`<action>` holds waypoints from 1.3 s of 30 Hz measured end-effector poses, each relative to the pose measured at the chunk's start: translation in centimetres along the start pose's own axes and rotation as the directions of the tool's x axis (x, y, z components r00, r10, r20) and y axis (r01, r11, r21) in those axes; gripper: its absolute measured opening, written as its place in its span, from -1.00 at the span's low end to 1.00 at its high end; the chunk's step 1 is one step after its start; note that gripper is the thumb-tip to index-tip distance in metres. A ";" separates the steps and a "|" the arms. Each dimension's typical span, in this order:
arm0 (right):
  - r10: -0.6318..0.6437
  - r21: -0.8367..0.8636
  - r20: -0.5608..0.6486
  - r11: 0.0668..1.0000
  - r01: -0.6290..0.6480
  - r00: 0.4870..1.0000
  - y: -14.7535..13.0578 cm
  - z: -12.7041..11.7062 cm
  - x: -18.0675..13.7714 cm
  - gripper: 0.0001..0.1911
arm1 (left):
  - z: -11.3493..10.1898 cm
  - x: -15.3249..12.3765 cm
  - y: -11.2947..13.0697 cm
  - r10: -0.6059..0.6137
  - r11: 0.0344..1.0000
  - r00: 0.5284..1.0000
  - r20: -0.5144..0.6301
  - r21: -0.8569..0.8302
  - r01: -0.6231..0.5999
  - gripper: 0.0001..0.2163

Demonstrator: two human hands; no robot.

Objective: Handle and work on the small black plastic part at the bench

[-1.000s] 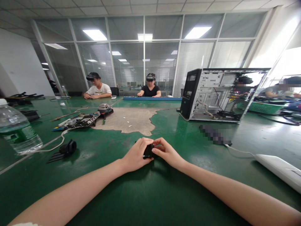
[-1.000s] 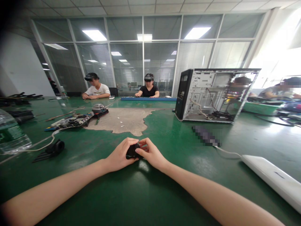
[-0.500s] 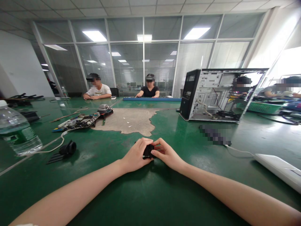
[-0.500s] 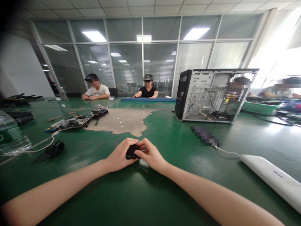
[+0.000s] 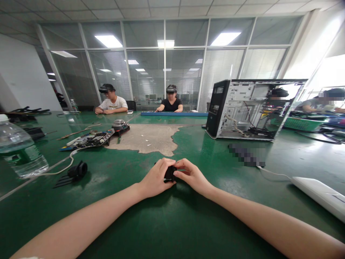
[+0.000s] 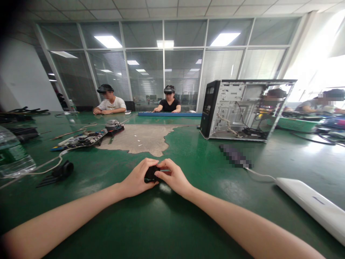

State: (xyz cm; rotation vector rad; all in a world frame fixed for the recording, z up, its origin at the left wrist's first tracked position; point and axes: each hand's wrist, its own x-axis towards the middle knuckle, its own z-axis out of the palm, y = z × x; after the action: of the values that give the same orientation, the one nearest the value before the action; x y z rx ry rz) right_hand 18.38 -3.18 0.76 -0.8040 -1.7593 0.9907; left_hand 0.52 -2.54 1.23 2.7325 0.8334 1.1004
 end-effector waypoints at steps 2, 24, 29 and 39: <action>0.068 0.047 -0.003 0.997 -0.068 0.998 0.1 0.0 0.2 -0.75 | -0.1 0.0 0.1 0.004 1.000 1.000 0.005 -0.003 -0.004 -0.48; 0.110 0.027 0.076 0.993 -0.113 0.991 0.5 -0.1 0.2 -0.72 | -0.2 0.2 -0.1 -0.016 1.000 1.000 0.015 -0.016 0.016 -0.48; 0.063 0.020 0.114 0.998 -0.066 0.992 0.2 -0.3 0.0 -0.68 | -0.3 0.3 0.0 -0.039 0.999 0.999 0.012 -0.026 0.040 -0.49; 0.106 0.034 0.046 0.994 -0.107 0.993 -0.3 -0.1 0.4 -0.73 | -0.2 0.6 -0.3 -0.022 0.997 1.000 -0.011 -0.075 0.021 -0.47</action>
State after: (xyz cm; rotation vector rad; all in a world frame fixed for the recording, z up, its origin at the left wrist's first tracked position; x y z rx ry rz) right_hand 18.28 -2.96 1.26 -0.8658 -1.7456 1.1158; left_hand 0.62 -2.01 1.61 2.6527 0.8037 1.1209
